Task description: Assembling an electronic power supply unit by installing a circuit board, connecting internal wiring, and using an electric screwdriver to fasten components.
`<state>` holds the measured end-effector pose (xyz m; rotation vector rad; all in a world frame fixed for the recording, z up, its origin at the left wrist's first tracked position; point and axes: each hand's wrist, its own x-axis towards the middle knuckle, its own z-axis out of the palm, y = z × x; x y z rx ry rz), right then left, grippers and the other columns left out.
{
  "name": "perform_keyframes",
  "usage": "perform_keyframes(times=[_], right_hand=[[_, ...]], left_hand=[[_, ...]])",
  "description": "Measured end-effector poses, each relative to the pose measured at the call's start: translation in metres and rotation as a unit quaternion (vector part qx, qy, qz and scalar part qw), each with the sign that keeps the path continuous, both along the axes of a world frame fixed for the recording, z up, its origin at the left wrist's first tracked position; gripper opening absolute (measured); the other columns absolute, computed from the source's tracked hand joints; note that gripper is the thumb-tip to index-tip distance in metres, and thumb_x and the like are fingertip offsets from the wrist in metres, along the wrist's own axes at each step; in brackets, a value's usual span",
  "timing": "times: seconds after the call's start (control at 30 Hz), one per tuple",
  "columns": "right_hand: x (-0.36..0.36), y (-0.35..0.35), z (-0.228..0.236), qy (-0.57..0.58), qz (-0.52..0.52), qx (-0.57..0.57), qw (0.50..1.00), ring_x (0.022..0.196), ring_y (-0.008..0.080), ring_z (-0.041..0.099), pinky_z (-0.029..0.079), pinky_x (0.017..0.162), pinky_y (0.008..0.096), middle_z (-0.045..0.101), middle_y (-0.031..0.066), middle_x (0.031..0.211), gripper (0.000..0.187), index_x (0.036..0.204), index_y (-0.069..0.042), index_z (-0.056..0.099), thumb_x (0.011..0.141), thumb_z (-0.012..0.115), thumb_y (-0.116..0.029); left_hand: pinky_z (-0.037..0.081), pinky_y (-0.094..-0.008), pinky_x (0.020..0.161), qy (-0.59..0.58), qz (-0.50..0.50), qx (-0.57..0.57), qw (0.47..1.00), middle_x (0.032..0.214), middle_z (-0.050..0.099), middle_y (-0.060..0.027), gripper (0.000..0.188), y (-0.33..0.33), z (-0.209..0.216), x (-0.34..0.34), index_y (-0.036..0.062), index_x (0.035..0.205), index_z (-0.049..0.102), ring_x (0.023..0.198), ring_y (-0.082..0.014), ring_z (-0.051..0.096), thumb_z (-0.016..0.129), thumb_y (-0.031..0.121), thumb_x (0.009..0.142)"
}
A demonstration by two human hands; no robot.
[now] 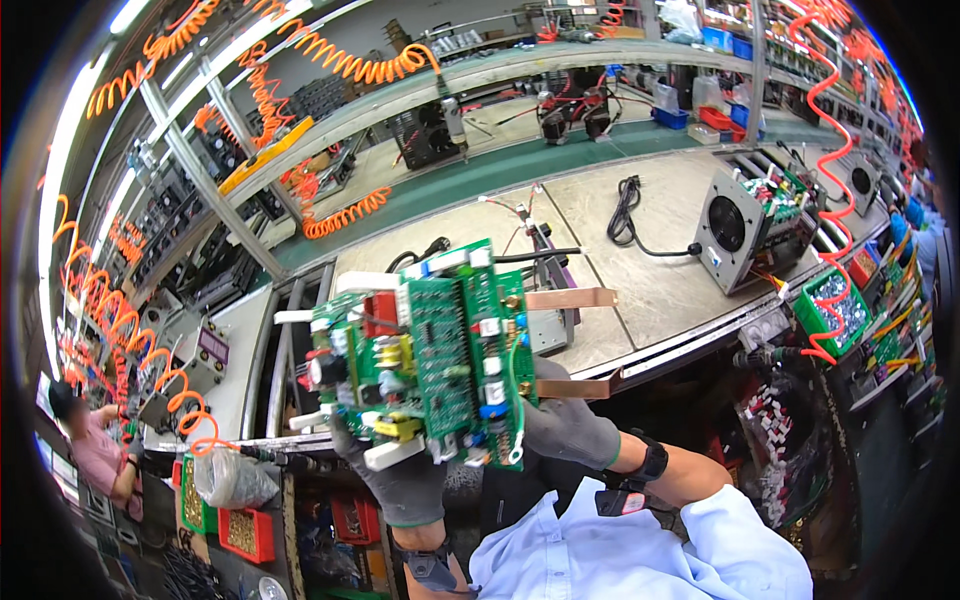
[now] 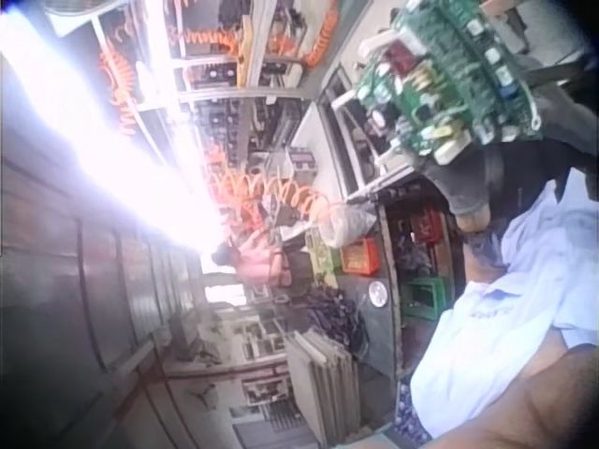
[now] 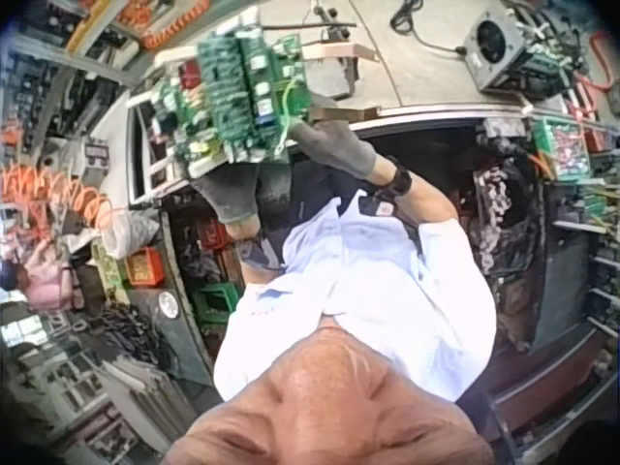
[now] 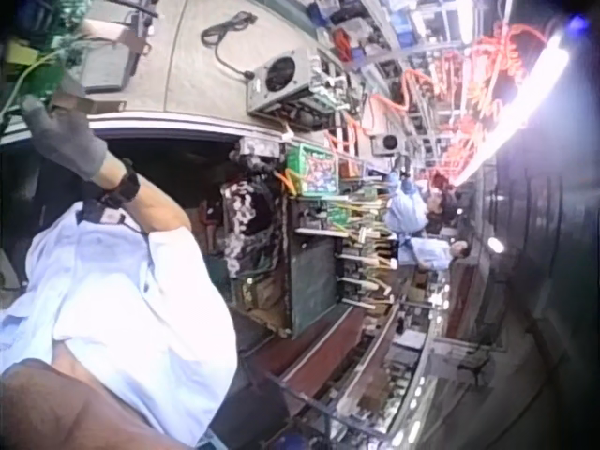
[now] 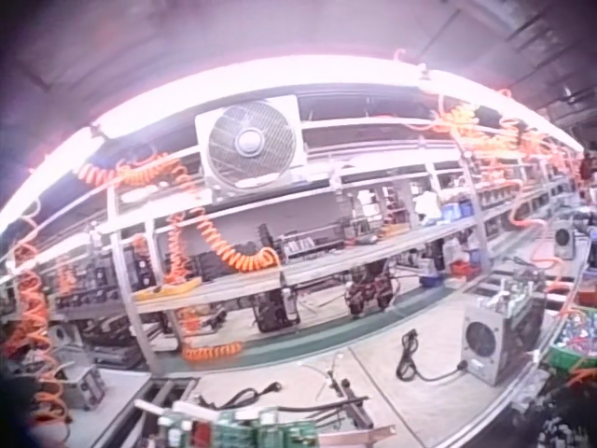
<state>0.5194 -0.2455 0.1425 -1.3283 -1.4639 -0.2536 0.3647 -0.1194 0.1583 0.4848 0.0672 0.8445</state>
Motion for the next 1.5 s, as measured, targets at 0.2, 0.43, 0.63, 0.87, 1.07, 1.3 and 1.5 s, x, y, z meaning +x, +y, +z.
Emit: perform_keyframes(times=[0.2,0.43,0.63,0.87,1.07,1.3,1.5], right_hand=[[0.004,-0.001,0.020,0.020,0.068,0.017,0.997,0.115,0.0382,0.057,0.046,0.097,0.0448,0.056,0.0186,0.128,0.039,0.124,-0.001,0.056,0.088,0.063,-0.015],[0.039,-0.004,0.035,-0.042,0.089,-0.083,0.992,0.120,0.0396,0.054,0.043,0.103,0.0445,0.051,0.0234,0.134,0.071,0.135,0.001,0.050,0.081,0.079,-0.033],[0.158,-0.021,0.049,0.123,-0.214,-0.248,0.937,0.120,0.0282,0.061,0.047,0.102,0.0387,0.065,0.0233,0.125,0.059,0.129,0.004,0.061,0.091,0.065,-0.042],[0.230,0.096,0.100,0.044,0.024,-0.417,0.907,0.104,0.0264,0.062,0.046,0.097,0.0364,0.069,0.0140,0.110,0.065,0.122,0.001,0.061,0.090,0.060,-0.056],[0.163,0.134,0.099,-0.479,-0.121,-0.658,0.568,0.132,0.0439,0.048,0.013,0.117,0.0652,0.064,0.0193,0.130,0.109,0.156,-0.007,0.025,0.072,0.078,-0.053],[0.141,0.148,0.083,-0.571,-0.127,-0.642,0.496,0.123,0.0339,0.060,0.020,0.114,0.0677,0.069,0.0095,0.124,0.061,0.129,-0.013,0.066,0.081,0.072,-0.050],[0.184,0.134,0.132,-0.207,0.050,-0.707,0.675,0.128,0.0365,0.054,0.037,0.111,0.0467,0.055,0.0227,0.139,0.093,0.142,-0.001,0.049,0.078,0.069,-0.066]], left_hand=[[0.045,-0.0504,0.107,-0.077,-0.006,0.082,0.994,0.137,0.053,-0.0110,0.076,0.010,-0.006,-0.012,0.0147,0.145,0.044,0.126,-0.0303,0.053,0.043,0.071,0.094],[0.045,-0.0546,0.106,0.005,0.122,0.116,0.986,0.141,0.050,-0.0128,0.074,0.008,-0.005,-0.009,0.0127,0.146,0.042,0.126,-0.0321,0.052,0.045,0.066,0.095],[0.045,-0.0583,0.105,0.077,0.232,0.189,0.951,0.144,0.048,-0.0143,0.073,0.018,0.002,-0.003,0.0110,0.147,0.041,0.127,-0.0336,0.052,0.047,0.063,0.096],[0.048,-0.0646,0.100,0.369,0.451,0.370,0.724,0.146,0.047,-0.0178,0.072,0.042,0.017,0.001,0.0084,0.148,0.038,0.126,-0.0371,0.053,0.050,0.058,0.096],[0.049,-0.0672,0.097,0.352,0.464,0.342,0.738,0.145,0.048,-0.0200,0.072,0.049,0.023,0.000,0.0093,0.147,0.040,0.127,-0.0405,0.052,0.049,0.059,0.096],[0.052,-0.0549,0.101,0.036,0.305,0.198,0.931,0.151,0.032,-0.0200,0.091,0.056,0.029,0.001,0.0118,0.151,0.018,0.131,-0.0338,0.048,0.080,0.015,0.084],[0.046,-0.0631,0.104,-0.040,0.221,0.130,0.966,0.147,0.041,-0.0208,0.078,0.059,0.035,0.006,0.0082,0.148,0.033,0.133,-0.0376,0.047,0.070,0.043,0.088]])
